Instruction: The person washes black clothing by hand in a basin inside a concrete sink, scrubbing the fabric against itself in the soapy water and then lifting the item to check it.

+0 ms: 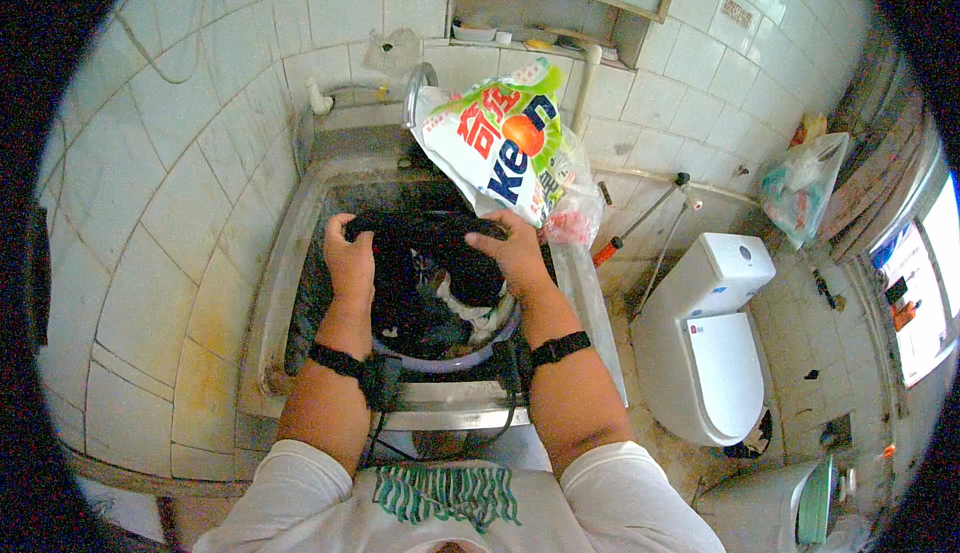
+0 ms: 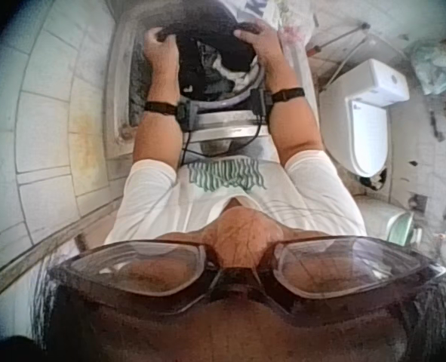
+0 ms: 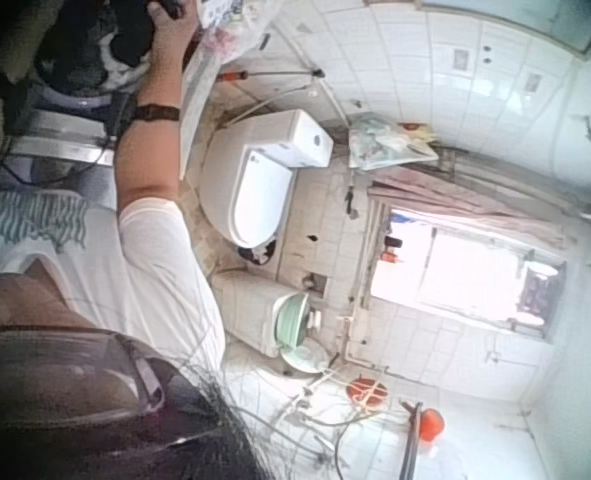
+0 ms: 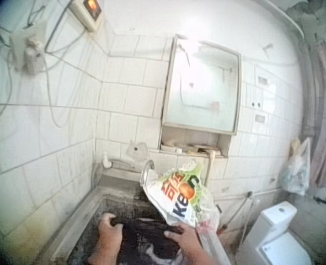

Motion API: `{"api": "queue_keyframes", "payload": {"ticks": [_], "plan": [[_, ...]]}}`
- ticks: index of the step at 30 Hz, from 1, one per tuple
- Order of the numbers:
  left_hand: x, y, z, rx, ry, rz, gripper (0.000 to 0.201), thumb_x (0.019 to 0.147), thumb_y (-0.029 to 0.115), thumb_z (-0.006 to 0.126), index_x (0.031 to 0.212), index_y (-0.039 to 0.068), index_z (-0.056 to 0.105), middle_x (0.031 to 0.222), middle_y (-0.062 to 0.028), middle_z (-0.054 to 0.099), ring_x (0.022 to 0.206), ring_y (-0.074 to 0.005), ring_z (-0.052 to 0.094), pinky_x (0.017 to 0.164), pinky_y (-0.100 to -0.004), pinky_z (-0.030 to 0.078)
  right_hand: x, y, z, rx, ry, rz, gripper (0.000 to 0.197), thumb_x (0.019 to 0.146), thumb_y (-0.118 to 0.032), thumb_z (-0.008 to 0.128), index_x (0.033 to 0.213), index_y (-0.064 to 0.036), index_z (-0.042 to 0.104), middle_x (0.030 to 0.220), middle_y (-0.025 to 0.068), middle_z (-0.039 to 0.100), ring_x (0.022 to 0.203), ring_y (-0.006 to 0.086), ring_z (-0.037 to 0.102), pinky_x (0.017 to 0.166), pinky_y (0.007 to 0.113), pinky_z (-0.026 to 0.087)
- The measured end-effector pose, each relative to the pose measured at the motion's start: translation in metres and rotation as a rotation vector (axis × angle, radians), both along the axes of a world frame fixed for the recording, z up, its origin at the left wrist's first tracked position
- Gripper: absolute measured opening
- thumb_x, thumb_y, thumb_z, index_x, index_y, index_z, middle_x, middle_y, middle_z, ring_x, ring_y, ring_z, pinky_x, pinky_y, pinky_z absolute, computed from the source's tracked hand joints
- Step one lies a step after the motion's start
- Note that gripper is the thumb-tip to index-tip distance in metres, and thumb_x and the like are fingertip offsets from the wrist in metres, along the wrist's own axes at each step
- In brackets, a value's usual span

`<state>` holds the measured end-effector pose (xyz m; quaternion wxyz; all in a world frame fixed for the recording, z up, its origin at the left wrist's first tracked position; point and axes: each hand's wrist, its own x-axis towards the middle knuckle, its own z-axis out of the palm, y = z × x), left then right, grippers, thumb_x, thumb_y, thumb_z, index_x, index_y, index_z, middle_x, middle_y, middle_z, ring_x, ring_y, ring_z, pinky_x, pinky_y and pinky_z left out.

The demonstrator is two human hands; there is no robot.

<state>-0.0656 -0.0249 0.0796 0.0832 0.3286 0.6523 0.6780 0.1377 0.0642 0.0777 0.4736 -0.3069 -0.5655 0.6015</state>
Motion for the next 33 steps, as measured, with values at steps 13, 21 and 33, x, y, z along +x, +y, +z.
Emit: {"api": "queue_keyframes", "payload": {"ticks": [13, 21, 33], "plan": [[0.020, 0.013, -0.028, -0.012, 0.514, -0.209, 0.028, 0.070, 0.006, 0.061, 0.098, 0.008, 0.060, 0.102, -0.0117, 0.059, 0.103, -0.0312, 0.051, 0.093, -0.0420, 0.036, -0.011, 0.006, -0.027, 0.148, -0.355, -0.007, 0.038, 0.086, -0.027, 0.057, 0.106, 0.0051, 0.054, 0.095, 0.0170, 0.061, 0.085, 0.0205, 0.056, 0.077, 0.033, 0.044], [0.042, 0.002, -0.007, -0.575, -0.050, -0.982, 0.046, 0.085, 0.042, 0.058, 0.104, 0.000, 0.060, 0.097, -0.0082, 0.062, 0.090, -0.0178, 0.057, 0.082, -0.0313, 0.044, -0.009, -0.009, -0.011, -0.126, -0.024, 0.184, 0.027, 0.091, -0.020, 0.053, 0.110, -0.0001, 0.055, 0.094, 0.0031, 0.061, 0.081, 0.0111, 0.056, 0.074, 0.025, 0.046], [0.044, 0.016, -0.040, -0.139, -0.479, -0.651, 0.047, 0.094, 0.042, 0.041, 0.109, 0.000, 0.056, 0.101, -0.0085, 0.060, 0.090, -0.0186, 0.055, 0.082, -0.0323, 0.044, -0.032, -0.038, -0.002, 0.442, -0.571, 0.006, 0.042, 0.087, -0.037, 0.056, 0.107, -0.0008, 0.052, 0.094, 0.0254, 0.059, 0.093, 0.0391, 0.058, 0.080, 0.040, 0.044]]}}
